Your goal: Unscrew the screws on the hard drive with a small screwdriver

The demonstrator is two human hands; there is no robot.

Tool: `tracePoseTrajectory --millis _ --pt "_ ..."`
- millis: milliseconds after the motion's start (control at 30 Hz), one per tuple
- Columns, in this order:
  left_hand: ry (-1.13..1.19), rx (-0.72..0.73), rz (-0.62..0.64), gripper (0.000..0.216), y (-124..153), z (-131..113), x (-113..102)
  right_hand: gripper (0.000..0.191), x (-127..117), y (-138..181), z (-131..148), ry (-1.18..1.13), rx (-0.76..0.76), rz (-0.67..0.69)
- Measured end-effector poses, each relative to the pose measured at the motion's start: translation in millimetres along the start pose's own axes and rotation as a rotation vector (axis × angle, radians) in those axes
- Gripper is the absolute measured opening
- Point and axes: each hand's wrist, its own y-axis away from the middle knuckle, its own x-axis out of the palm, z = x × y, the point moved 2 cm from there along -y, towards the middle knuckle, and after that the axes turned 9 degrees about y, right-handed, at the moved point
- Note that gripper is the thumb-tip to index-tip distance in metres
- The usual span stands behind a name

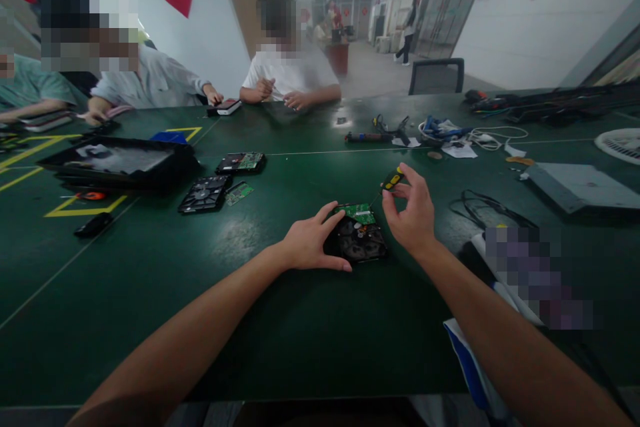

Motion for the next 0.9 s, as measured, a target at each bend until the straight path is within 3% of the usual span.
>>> tracePoseTrajectory --millis 900 --pt "-0.005 -0.006 0.01 0.13 0.1 -0.7 -1.0 0.066 -1.0 -0.8 0.0 -0.036 0.029 0.01"
